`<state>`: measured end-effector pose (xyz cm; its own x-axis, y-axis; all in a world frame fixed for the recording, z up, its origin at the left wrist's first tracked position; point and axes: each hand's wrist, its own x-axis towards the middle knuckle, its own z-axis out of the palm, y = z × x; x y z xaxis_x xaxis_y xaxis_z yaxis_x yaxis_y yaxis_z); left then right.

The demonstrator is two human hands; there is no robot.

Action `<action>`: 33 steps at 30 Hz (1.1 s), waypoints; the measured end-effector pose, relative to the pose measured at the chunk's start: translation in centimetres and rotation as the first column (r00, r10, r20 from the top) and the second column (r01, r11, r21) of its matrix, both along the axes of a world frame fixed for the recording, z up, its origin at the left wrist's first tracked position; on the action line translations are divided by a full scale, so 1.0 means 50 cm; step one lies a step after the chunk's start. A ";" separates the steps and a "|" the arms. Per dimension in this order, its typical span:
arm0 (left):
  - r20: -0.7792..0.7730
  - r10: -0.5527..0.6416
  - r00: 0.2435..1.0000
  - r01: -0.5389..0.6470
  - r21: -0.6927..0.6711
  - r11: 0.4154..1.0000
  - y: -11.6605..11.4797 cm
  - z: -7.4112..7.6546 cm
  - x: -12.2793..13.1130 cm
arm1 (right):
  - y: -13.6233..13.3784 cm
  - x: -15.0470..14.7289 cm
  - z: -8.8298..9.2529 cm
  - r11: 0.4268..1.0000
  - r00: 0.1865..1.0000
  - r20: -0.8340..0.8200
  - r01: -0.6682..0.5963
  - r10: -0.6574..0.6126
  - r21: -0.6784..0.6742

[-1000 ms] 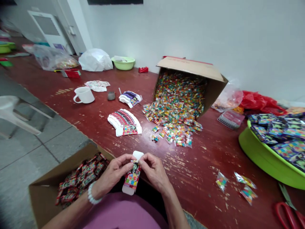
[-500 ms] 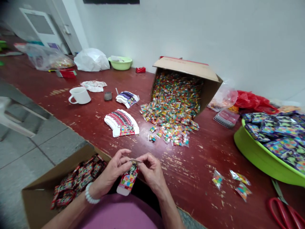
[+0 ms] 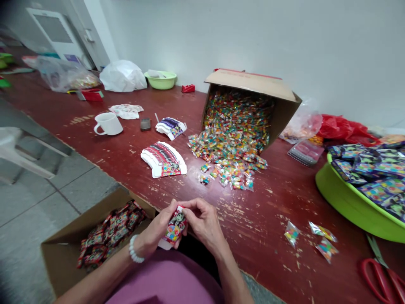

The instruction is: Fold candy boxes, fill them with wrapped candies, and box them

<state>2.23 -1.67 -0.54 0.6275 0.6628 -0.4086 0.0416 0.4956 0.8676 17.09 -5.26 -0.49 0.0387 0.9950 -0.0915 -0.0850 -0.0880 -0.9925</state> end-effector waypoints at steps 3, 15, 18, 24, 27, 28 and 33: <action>-0.004 -0.040 0.999 0.040 0.050 0.998 0.002 -0.005 -0.004 | 0.006 -0.001 -0.002 1.000 0.996 -0.089 0.012 -0.014 -0.022; -0.002 0.020 1.000 -0.020 0.017 1.000 0.013 0.002 -0.009 | -0.006 0.010 -0.001 0.953 0.908 0.418 -0.148 0.026 0.264; 0.063 0.097 0.993 -0.094 -0.045 0.995 0.018 0.001 -0.006 | 0.039 0.032 -0.016 0.952 0.820 0.572 -0.147 -0.035 0.270; 0.131 0.113 0.985 -0.099 -0.105 0.989 0.035 0.007 -0.042 | 0.157 0.095 -0.052 0.937 0.573 0.755 0.067 -0.318 0.344; 0.089 0.098 0.991 -0.096 -0.035 0.995 0.037 0.001 -0.064 | 0.169 0.095 -0.075 0.946 0.592 0.746 0.100 -0.305 0.308; 0.085 0.130 0.988 -0.129 -0.018 0.991 0.039 -0.002 -0.068 | 0.168 0.093 -0.081 0.946 0.607 0.731 0.125 -0.313 0.300; 0.118 0.313 0.942 -0.311 -0.036 0.950 0.069 0.004 -0.070 | 0.151 0.096 -0.086 0.920 0.745 0.541 0.295 -0.390 0.257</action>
<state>-1.28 1.80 -0.33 0.4351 0.8271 -0.3557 -0.2218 0.4814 0.8480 21.90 2.28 -4.80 0.3772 0.9035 0.2036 0.5043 -0.0160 -0.8634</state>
